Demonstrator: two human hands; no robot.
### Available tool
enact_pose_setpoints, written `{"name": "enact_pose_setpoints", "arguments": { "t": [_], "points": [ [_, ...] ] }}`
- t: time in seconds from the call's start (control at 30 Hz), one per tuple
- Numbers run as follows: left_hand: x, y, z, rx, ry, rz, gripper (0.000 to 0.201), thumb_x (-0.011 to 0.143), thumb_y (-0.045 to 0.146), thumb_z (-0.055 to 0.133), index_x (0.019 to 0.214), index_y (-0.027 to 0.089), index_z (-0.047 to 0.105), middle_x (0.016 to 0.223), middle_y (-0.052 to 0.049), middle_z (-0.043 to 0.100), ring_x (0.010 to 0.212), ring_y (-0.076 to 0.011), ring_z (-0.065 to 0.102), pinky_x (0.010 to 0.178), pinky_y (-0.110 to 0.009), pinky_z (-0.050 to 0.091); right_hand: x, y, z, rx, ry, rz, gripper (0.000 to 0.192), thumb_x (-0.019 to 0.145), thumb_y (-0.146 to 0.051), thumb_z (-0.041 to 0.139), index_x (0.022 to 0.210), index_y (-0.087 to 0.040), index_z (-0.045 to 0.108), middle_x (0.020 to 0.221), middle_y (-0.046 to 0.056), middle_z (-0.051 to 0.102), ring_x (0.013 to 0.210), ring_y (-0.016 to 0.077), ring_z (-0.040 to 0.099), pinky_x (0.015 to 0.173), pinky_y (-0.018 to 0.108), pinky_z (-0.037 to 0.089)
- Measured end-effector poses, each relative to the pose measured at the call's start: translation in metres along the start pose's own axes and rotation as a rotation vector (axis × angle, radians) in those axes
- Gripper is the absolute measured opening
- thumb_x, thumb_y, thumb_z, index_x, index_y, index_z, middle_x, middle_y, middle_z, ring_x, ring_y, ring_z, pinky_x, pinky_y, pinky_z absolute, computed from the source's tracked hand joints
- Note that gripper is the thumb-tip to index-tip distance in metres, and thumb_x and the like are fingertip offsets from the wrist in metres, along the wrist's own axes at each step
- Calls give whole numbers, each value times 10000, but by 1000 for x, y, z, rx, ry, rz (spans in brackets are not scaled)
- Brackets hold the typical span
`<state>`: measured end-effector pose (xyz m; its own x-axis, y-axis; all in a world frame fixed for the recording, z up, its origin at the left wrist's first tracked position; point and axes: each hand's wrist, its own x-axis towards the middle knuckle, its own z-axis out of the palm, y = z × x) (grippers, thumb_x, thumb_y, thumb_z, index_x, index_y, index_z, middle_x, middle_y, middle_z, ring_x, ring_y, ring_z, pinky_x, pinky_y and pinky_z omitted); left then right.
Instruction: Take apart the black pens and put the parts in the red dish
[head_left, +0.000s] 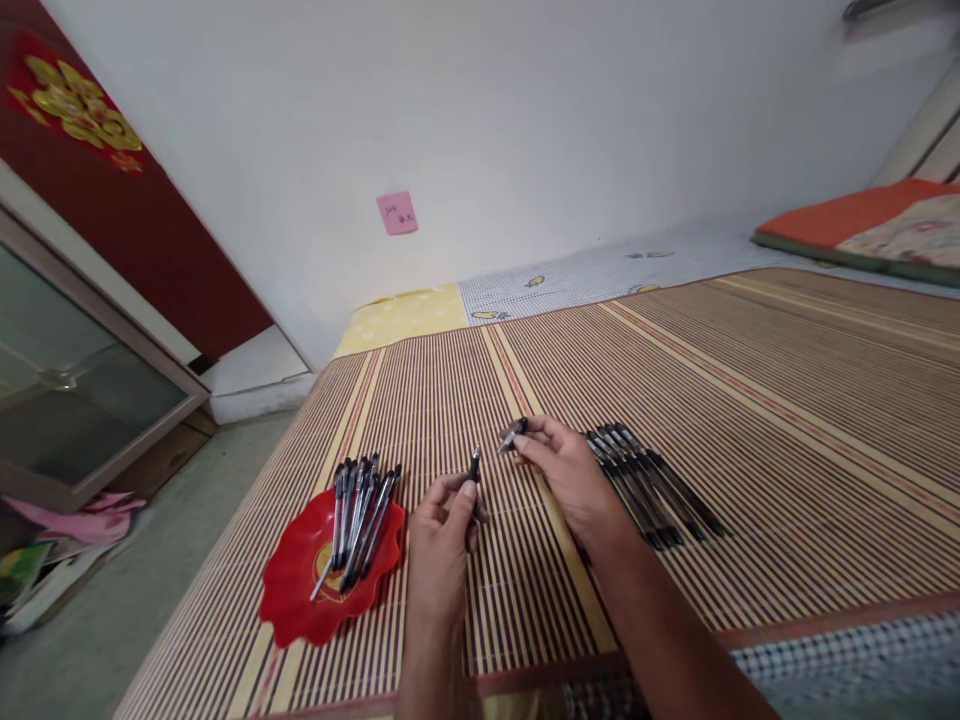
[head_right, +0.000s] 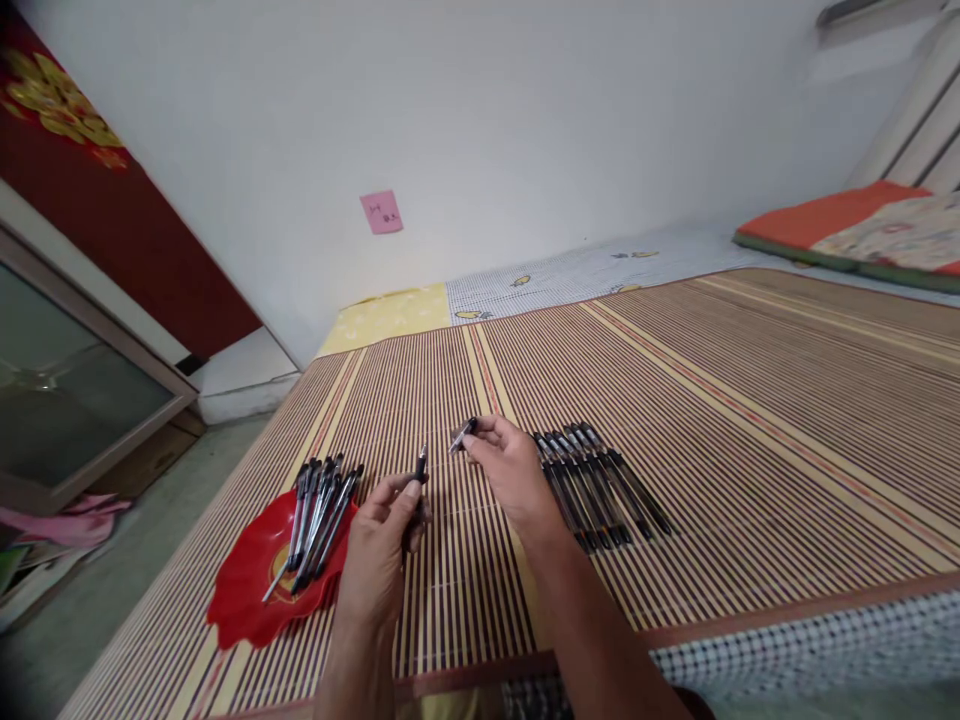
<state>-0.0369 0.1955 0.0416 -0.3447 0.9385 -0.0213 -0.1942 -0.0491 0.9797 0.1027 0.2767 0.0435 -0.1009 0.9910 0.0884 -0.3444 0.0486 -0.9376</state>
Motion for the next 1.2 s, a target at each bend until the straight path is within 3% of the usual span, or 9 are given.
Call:
{"name": "enact_pose_setpoints", "arguments": {
  "t": [0.1,0.23,0.6,0.93,1.2],
  "points": [
    [-1,1,2,41,-51,0,292,780,407,763,920,162,685,664,23,593,602,-91,515,545,-164,371,-3,-10,-1,183,10,-3,237,729,-330,772,893,-197,665,888,14,703,789,139,635,742,271,489],
    [-4,3,7,73,-88,0,261,789,391,749,897,160,694,660,23,593,596,-91,494,567,-177,382,-4,-16,-1,237,-8,-12,219,730,-322,780,876,-206,666,887,10,703,793,136,626,758,277,487],
    [-5,5,10,38,-119,-16,259,789,372,757,910,152,694,706,19,610,627,-85,509,591,-173,403,-6,-16,-3,134,-200,26,194,762,-284,759,924,-212,680,920,26,721,821,149,637,765,288,495],
    [-6,8,11,-100,-175,-101,348,711,305,830,947,135,640,698,4,647,581,-79,539,454,-140,321,-6,-13,-8,43,-334,31,165,831,-248,699,993,-232,722,921,8,700,862,144,618,781,275,481],
    [-9,5,11,-159,-156,-92,406,731,327,829,970,129,569,638,0,658,456,-35,406,435,-131,287,-9,-13,-1,-1,-375,50,118,796,-271,704,892,-204,690,848,-7,659,829,145,598,791,285,454]
  ]
}}
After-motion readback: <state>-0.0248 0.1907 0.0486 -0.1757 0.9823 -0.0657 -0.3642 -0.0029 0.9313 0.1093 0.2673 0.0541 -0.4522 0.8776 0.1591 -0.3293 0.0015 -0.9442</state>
